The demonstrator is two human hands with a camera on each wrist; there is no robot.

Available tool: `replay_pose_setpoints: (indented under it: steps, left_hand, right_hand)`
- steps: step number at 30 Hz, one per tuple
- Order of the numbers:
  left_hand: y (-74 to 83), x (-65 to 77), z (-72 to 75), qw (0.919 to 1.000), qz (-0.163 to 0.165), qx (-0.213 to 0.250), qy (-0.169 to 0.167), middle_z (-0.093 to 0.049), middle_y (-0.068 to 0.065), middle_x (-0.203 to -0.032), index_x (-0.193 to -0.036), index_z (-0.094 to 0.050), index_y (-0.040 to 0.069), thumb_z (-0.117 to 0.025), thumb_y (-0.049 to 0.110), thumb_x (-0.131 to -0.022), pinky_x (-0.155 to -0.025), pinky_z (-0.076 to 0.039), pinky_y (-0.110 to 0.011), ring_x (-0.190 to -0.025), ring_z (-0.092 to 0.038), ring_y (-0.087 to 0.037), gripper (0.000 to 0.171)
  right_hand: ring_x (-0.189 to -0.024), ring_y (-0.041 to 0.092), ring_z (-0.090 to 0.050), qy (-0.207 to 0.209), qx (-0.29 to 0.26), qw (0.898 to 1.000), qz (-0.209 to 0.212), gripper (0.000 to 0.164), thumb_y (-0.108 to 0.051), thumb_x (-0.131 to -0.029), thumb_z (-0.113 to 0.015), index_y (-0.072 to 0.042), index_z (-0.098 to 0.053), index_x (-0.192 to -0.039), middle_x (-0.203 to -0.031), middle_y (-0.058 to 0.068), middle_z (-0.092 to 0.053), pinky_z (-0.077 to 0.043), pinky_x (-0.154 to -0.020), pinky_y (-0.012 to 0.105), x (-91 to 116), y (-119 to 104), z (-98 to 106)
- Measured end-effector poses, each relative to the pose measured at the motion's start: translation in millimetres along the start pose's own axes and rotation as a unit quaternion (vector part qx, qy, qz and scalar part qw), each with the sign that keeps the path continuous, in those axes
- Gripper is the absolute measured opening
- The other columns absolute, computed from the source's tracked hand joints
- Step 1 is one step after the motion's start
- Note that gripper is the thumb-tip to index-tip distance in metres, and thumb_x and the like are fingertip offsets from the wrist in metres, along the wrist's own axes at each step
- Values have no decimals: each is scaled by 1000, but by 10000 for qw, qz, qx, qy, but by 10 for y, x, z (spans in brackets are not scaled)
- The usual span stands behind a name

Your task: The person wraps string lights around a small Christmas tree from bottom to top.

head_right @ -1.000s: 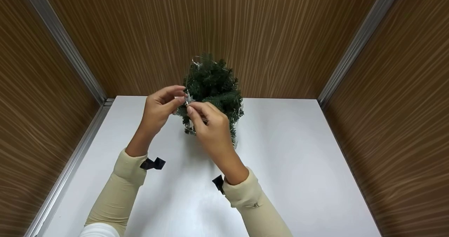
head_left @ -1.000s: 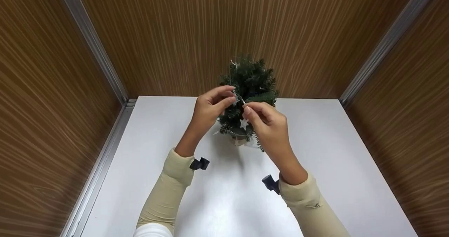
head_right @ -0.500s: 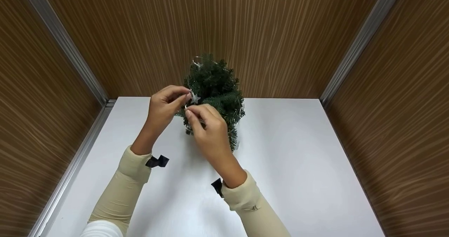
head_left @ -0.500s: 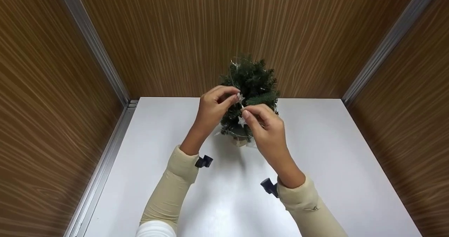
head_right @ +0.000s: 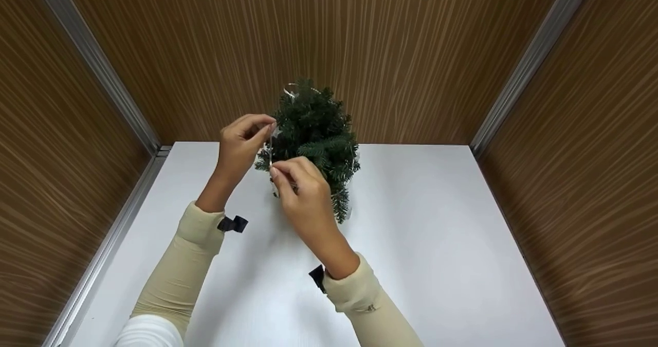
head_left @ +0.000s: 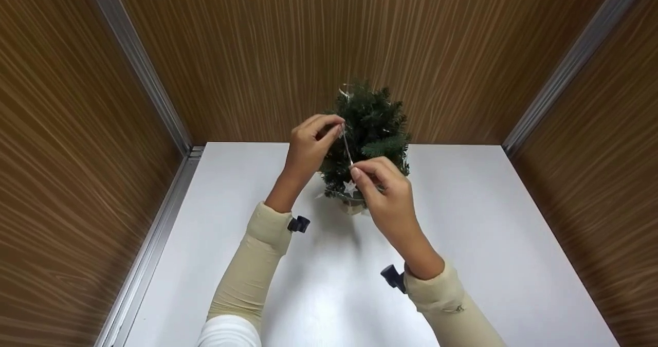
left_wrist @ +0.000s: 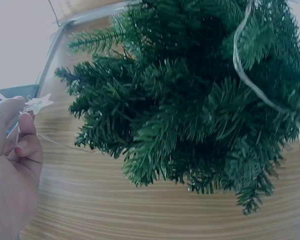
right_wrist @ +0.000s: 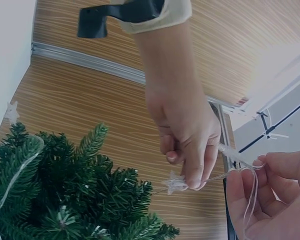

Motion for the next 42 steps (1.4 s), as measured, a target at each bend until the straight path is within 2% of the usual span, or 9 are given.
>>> replay_pose_setpoints:
  steps: [7,13,20,23,31,37,42]
  left_hand:
    - [-48,-142,104,9977,-372,-312,474,-72,-5,-99,-104,-75,3,-67,16,-99,-65,-47,-22,-72,-57,-11,16]
    - [-117,-288,169,9955,-426,-507,681,-73,-9,-101,-104,-75,1,-66,10,-98,-65,-47,-21,-72,-59,-13,14]
    - [-161,-543,201,9932,-535,-703,753,-74,-11,-104,-104,-76,0,-67,8,-97,-72,-50,-22,-80,-64,-17,13]
    - [-143,-663,221,9921,-644,-751,767,-74,-12,-105,-104,-75,-1,-66,6,-97,-78,-52,-23,-88,-68,-19,13]
    - [-52,-936,338,9824,-1167,-1105,956,-75,-12,-104,-101,-75,-2,-65,9,-98,-92,-52,-21,-101,-71,-21,15]
    - [-114,-971,410,9758,-1360,-1348,1061,-75,-11,-104,-101,-75,-1,-63,11,-100,-95,-51,-22,-103,-71,-21,17]
    - [-214,-906,447,9779,-1131,-1330,1152,-74,-12,-102,-100,-75,-1,-63,10,-100,-93,-52,-22,-101,-70,-21,16]
  right_hand:
    - [-82,12,-62,-154,-37,9996,-227,13,-11,-97,-67,-1,-75,-102,-97,6,-68,-52,-74,19,5,122,-60]
    - [-83,12,-64,-245,37,9984,-513,13,-8,-96,-68,0,-76,-104,-98,7,-70,-52,-73,18,-6,220,-111]
    - [-81,12,-64,-49,261,9971,-717,14,-8,-96,-69,2,-76,-102,-96,7,-72,-51,-71,18,-38,249,-144]
    - [-81,13,-64,123,301,9970,-708,13,-8,-96,-69,2,-76,-102,-95,8,-72,-52,-71,17,-70,240,-150]
    - [-76,12,-60,340,241,9976,-555,13,-8,-96,-69,1,-76,-102,-93,8,-71,-49,-68,18,-173,163,-206]
    - [-76,12,-60,353,125,9982,-468,13,-9,-97,-68,0,-76,-101,-93,8,-71,-49,-66,18,-204,143,-278]
    - [-74,12,-60,419,143,9982,-410,12,-9,-96,-69,0,-77,-98,-91,8,-71,-49,-66,18,-213,146,-316]
Point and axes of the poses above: each hand's wrist, its own x-axis away from the middle knuckle, its own z-axis out of the back of the hand, y = z × x, the point moved 4 cm from there along -x, towards the middle knuckle
